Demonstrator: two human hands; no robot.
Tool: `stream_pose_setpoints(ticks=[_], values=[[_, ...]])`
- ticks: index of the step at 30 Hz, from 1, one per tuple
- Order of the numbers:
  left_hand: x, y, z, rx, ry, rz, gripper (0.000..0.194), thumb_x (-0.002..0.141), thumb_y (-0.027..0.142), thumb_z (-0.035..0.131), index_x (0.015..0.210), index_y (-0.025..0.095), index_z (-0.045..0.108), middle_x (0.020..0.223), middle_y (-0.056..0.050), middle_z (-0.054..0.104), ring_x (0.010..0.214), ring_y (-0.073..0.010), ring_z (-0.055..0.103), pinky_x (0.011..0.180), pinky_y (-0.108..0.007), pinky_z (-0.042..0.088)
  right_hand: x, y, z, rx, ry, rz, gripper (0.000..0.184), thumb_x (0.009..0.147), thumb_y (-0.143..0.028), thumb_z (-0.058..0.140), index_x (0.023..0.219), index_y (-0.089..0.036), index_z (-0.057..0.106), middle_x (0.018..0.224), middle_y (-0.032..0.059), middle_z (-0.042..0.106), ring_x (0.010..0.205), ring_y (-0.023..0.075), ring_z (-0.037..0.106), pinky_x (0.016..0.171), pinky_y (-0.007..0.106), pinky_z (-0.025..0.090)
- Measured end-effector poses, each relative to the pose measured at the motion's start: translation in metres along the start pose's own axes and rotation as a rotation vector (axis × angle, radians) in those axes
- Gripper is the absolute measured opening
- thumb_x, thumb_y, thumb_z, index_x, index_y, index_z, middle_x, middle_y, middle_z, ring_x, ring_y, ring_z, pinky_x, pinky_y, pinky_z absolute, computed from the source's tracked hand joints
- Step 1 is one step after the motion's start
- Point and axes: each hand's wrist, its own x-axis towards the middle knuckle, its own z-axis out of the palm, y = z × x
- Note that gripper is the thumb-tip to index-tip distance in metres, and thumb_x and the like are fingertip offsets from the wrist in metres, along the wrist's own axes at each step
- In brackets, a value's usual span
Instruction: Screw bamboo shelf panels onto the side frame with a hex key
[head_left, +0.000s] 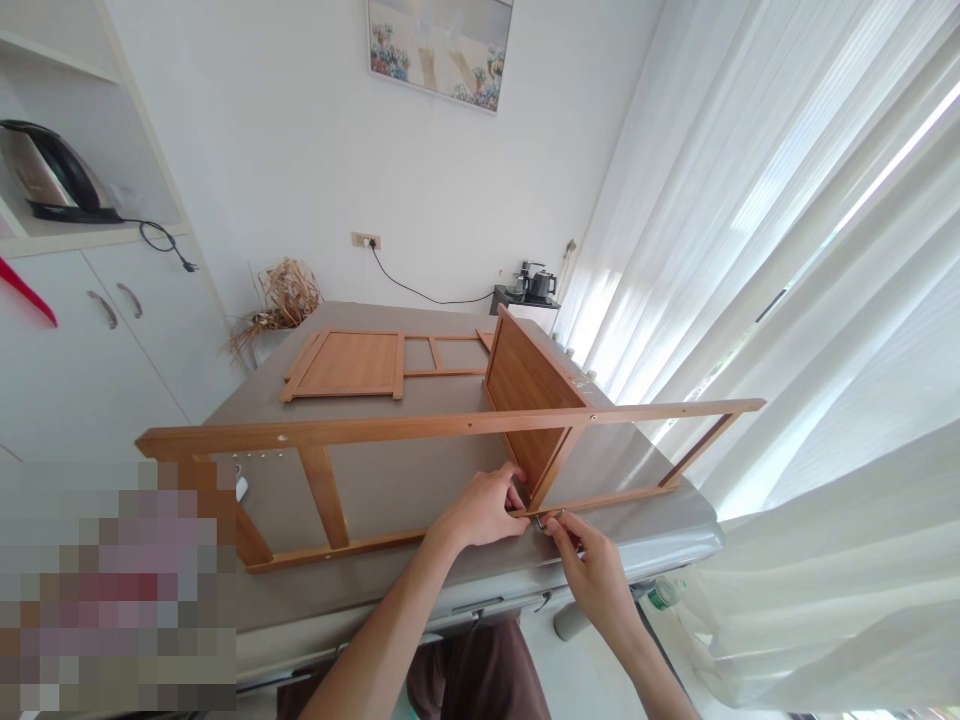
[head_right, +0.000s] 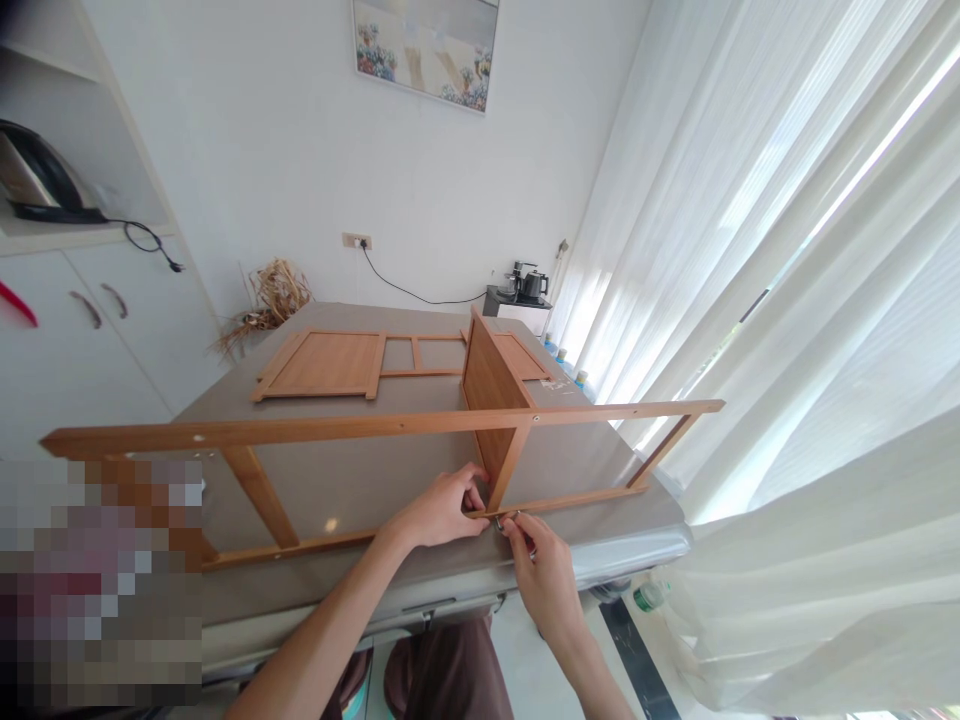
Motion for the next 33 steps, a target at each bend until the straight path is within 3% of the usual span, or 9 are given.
stream_pose_setpoints(ticks=[7,12,17,22,28,33], values=[[0.0,0.001,0.0,0.005,-0.002,0.016,0.051,0.069,0.032,0.071,0.114,0.024,0.049,0.087,0.0,0.073,0.084,-0.0207,0.068,0.08,-0.031,0.049,0.002,-0.002,-0.003,-0.021,-0.034,-0.005,0.037,0.102,-0.043,0.041,0.084,-0.022,0.065,0.073,0.002,0.064,0.064,0.0172,0.055,0.058,0.026,0.042],[-0.001,0.002,-0.001,0.012,0.002,0.022,0.049,0.071,0.033,0.071,0.114,0.025,0.048,0.088,0.0,0.073,0.084,-0.0208,0.068,0.08,-0.032,0.049,0.002,-0.013,-0.005,-0.109,-0.038,-0.19,0.028,0.103,-0.029,0.039,0.088,-0.023,0.062,0.091,0.0069,0.065,0.089,0.0222,0.059,0.077,0.032,0.047],[-0.001,0.002,-0.001,0.019,-0.001,0.024,0.048,0.071,0.033,0.071,0.113,0.024,0.048,0.088,0.0,0.073,0.084,-0.0207,0.068,0.08,-0.031,0.048,0.004,-0.023,-0.004,-0.208,-0.04,-0.248,0.027,0.102,-0.021,0.037,0.085,-0.022,0.059,0.087,0.0064,0.063,0.083,0.0219,0.058,0.074,0.033,0.046],[-0.001,0.002,-0.001,0.021,-0.003,0.024,0.049,0.071,0.033,0.07,0.113,0.024,0.048,0.088,0.0,0.073,0.084,-0.0204,0.067,0.08,-0.031,0.048,0.003,-0.022,-0.003,-0.15,-0.06,-0.143,0.029,0.102,-0.027,0.038,0.084,-0.021,0.06,0.089,0.0061,0.065,0.087,0.0214,0.059,0.075,0.031,0.045],[-0.001,0.001,-0.001,0.014,0.004,0.021,0.047,0.071,0.031,0.069,0.113,0.024,0.048,0.086,0.001,0.073,0.083,-0.0194,0.068,0.08,-0.03,0.048,-0.002,-0.012,-0.002,-0.004,-0.03,0.121,0.04,0.1,-0.049,0.04,0.081,-0.022,0.065,0.073,0.0022,0.065,0.064,0.0175,0.055,0.061,0.026,0.04],[-0.001,0.002,-0.001,0.012,0.009,0.02,0.047,0.071,0.03,0.069,0.113,0.024,0.049,0.087,0.001,0.073,0.083,-0.0195,0.068,0.079,-0.03,0.048,-0.005,-0.009,0.0,0.068,-0.032,0.246,0.045,0.095,-0.058,0.044,0.08,-0.022,0.066,0.072,0.0025,0.067,0.065,0.0184,0.056,0.06,0.026,0.039]])
